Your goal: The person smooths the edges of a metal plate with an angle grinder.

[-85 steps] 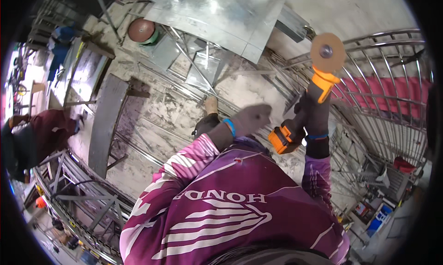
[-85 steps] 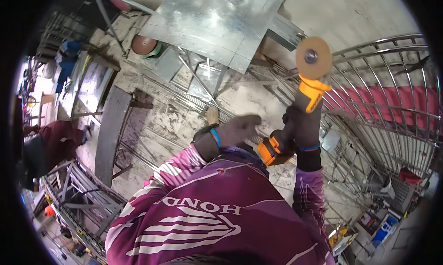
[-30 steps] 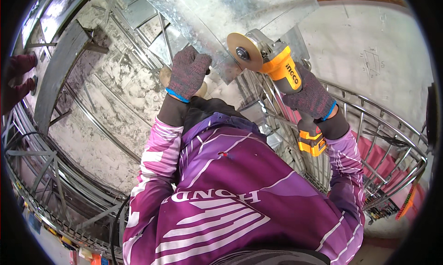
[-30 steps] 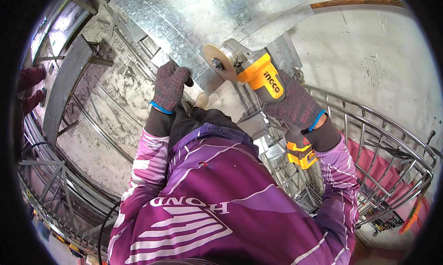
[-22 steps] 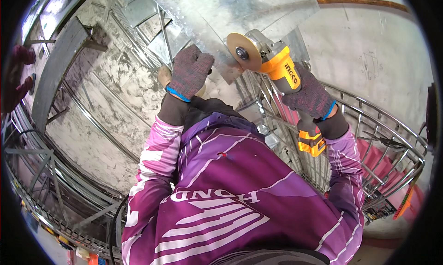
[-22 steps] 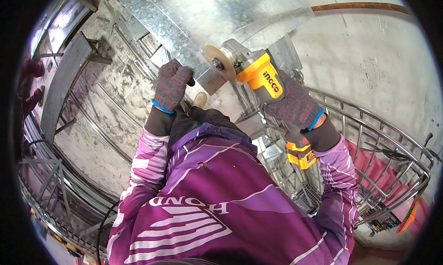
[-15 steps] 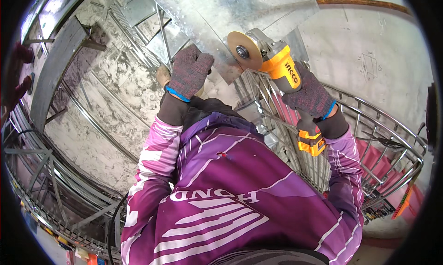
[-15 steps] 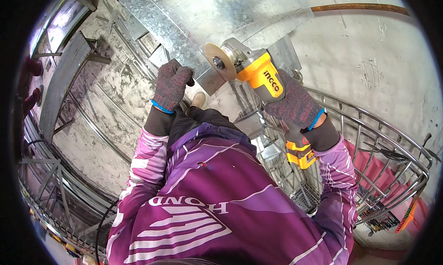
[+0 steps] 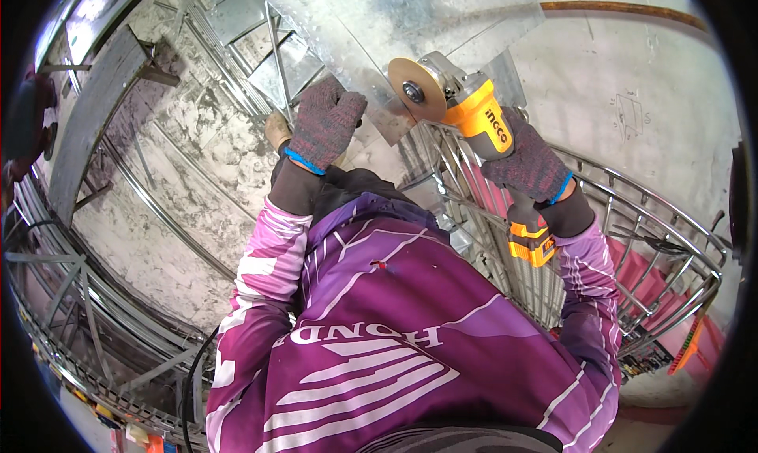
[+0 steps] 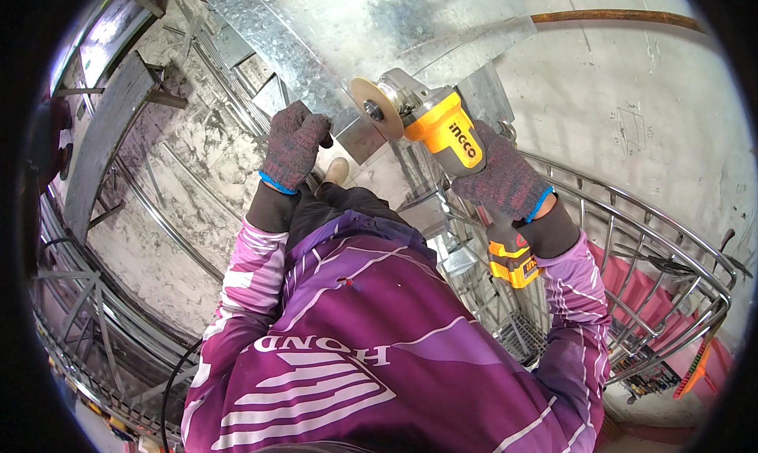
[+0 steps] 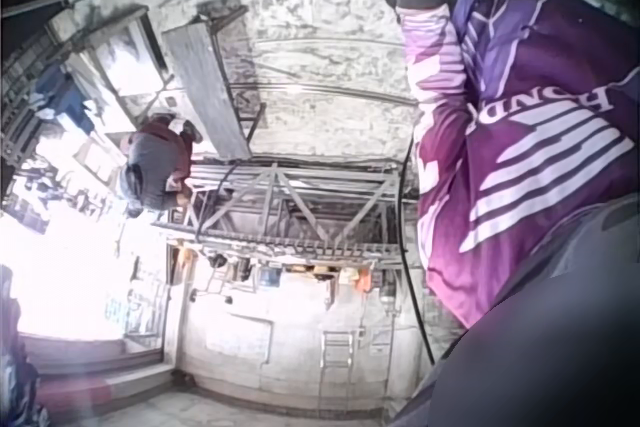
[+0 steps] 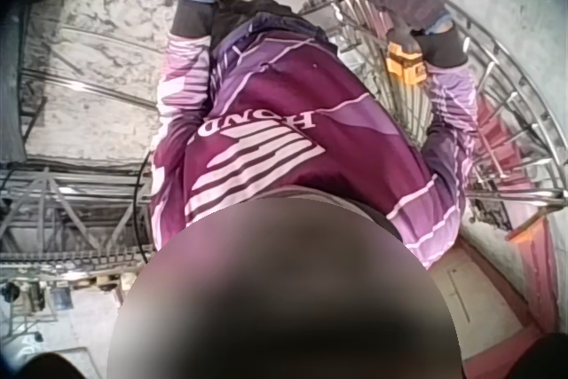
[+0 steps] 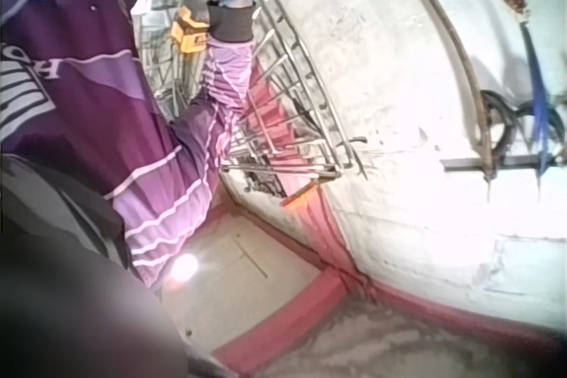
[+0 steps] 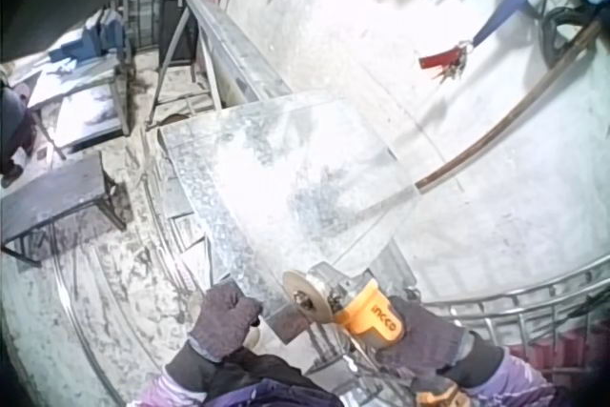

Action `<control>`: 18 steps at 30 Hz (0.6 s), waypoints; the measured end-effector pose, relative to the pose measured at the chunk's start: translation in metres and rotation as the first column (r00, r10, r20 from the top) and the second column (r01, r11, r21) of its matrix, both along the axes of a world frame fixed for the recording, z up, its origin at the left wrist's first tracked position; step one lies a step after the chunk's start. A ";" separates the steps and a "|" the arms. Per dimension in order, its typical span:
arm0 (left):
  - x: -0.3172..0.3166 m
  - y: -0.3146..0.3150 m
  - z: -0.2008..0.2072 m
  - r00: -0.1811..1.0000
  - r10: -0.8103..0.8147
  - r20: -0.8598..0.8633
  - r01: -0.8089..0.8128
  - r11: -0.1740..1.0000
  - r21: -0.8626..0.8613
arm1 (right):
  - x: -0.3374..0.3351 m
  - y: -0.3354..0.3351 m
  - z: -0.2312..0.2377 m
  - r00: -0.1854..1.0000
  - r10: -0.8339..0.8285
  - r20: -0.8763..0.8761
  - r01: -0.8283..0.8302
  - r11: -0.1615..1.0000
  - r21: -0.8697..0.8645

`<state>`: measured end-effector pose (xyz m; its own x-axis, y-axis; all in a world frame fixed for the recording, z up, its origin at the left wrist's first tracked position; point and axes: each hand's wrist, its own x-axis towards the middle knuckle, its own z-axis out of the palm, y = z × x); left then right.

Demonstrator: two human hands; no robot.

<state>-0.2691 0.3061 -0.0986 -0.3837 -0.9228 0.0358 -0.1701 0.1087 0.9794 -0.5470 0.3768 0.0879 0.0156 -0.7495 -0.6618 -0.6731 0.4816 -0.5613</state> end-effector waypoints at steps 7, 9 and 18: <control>0.001 0.000 -0.005 0.999 -0.021 -0.026 0.021 1.000 -0.020 | -0.001 -0.001 -0.001 0.998 -0.035 0.053 0.035 0.999 -0.007; 0.001 0.001 -0.007 0.998 -0.037 0.057 0.046 0.986 -0.158 | -0.002 -0.002 -0.001 1.000 -0.006 0.029 0.006 1.000 -0.007; 0.003 0.001 -0.003 0.989 -0.040 0.145 0.078 0.960 -0.268 | -0.003 -0.002 -0.006 0.998 0.055 -0.011 -0.055 0.997 -0.051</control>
<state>-0.2663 0.3069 -0.1016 -0.4556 -0.8610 0.2262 -0.2853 0.3819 0.8790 -0.5505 0.3752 0.0822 0.0517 -0.7805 -0.6230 -0.7029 0.4147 -0.5779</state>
